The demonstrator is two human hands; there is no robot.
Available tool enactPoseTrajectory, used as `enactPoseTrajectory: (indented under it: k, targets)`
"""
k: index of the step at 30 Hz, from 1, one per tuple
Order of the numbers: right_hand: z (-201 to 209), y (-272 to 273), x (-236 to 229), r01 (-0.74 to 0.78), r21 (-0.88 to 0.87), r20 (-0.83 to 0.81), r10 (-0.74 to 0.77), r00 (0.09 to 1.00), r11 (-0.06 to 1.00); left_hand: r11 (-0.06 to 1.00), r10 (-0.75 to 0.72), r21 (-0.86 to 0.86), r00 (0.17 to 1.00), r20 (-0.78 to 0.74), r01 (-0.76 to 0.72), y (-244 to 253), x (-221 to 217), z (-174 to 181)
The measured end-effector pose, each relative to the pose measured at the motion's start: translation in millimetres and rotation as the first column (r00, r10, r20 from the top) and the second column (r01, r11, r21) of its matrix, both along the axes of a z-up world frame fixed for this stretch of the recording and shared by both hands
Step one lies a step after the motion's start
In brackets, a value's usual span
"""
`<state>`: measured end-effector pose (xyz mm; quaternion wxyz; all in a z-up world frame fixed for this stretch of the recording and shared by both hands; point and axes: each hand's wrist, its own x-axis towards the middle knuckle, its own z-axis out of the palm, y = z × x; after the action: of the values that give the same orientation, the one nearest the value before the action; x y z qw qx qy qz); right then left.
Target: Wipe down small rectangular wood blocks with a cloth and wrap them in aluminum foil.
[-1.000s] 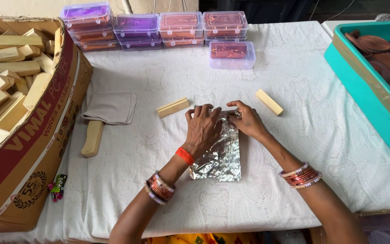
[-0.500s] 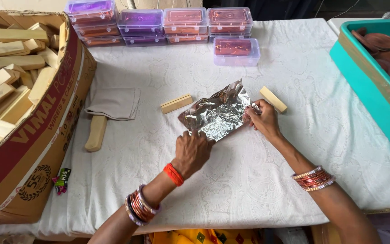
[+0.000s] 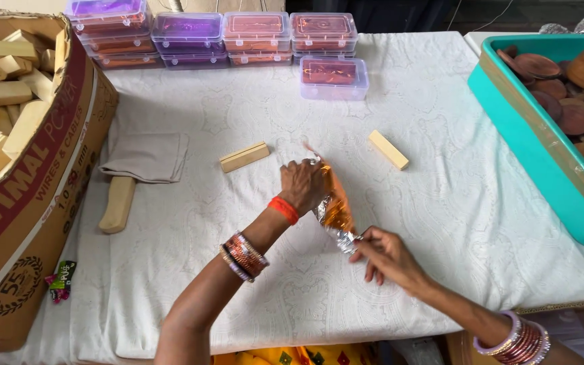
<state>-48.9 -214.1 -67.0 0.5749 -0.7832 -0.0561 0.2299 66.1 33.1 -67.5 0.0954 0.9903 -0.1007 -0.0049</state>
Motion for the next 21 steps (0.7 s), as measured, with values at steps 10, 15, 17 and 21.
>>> enactPoseTrajectory:
  k: [10,15,17,21]
  targets:
    - [62.3,36.7,-18.0,-0.519,-0.028,-0.039,0.518,0.854,0.854,0.975,-0.068,0.220,0.984,0.165,0.030,-36.0,5.5,9.1]
    - [82.2,-1.8,37.0,-0.363,-0.057,0.215,0.367,0.905,0.930,0.866,-0.212,0.492,0.954,0.211,0.083,-41.2,-0.8,16.2]
    - [78.9,-19.6,79.0,-0.018,-0.109,0.599,0.080,0.797,0.994,0.842,-0.309,0.501,0.939,0.147,0.199,-42.8,5.0,10.5]
    - [52.1,-35.3,140.5,0.223,-0.227,0.778,0.038,0.627,0.948,0.830,-0.303,0.526,0.941,0.149,0.184,-29.9,2.5,1.4]
